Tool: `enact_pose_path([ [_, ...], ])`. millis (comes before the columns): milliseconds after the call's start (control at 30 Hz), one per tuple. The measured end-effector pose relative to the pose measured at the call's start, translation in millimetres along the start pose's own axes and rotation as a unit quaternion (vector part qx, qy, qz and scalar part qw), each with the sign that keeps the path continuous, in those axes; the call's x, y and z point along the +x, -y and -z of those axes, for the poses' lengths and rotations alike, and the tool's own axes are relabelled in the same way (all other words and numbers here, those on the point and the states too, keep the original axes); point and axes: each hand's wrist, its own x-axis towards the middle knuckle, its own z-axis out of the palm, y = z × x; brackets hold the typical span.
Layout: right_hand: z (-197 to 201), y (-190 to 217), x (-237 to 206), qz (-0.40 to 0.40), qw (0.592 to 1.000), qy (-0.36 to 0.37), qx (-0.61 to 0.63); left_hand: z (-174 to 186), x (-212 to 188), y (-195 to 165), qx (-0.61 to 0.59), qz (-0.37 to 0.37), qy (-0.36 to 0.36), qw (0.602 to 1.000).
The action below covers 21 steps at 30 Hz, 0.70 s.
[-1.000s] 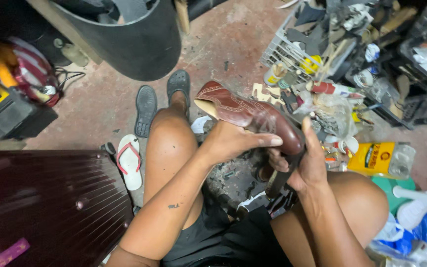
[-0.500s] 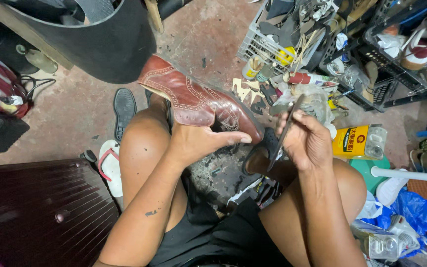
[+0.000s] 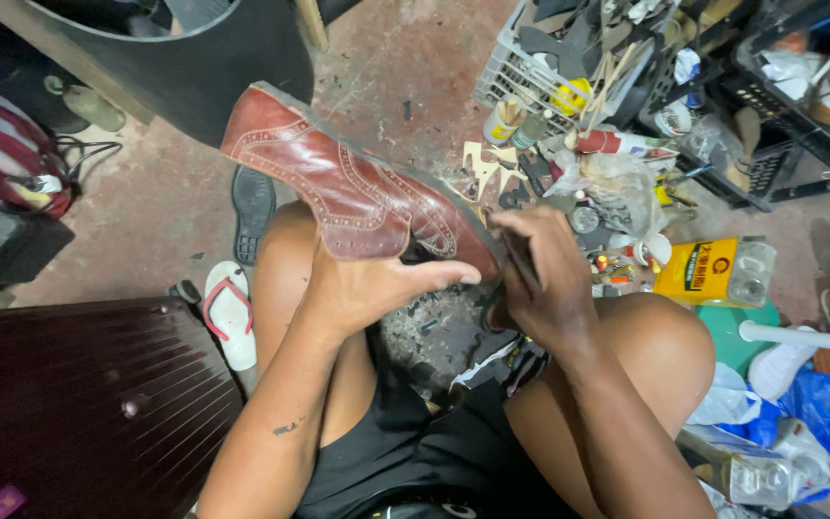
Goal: The person scrapes the sole of a brown leather shoe using a curved metal scraper. They hold the shoe in one hand and repeatedly scrape the sole and heel areas, occasionally rotating the shoe to access different sections.
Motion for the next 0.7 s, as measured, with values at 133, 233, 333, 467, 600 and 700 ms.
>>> enact_pose_path([
  [133, -2, 19, 3, 0.081, 0.992, 0.074, -0.068, 16, -26, 1, -0.011, 0.054, 0.036, 0.998],
  [233, -11, 31, -1, 0.079, 0.981, 0.156, -0.080, 25, -49, 10, 0.028, 0.008, -0.006, 1.000],
  [333, -21, 37, -8, 0.095, 0.966, 0.227, -0.076, 30, -70, 18, -0.014, 0.060, 0.015, 0.998],
  [467, -28, 38, -17, 0.107, 0.971, 0.212, -0.040, 32, -82, 28, -0.009, 0.031, 0.022, 0.999],
  [600, -34, 34, -20, 0.083, 0.978, 0.183, -0.049, 32, -80, 34, -0.015, 0.019, 0.041, 0.999],
  [700, -38, 35, -22, 0.082, 0.983, 0.156, -0.043, 31, -77, 36, 0.004, 0.080, 0.080, 0.994],
])
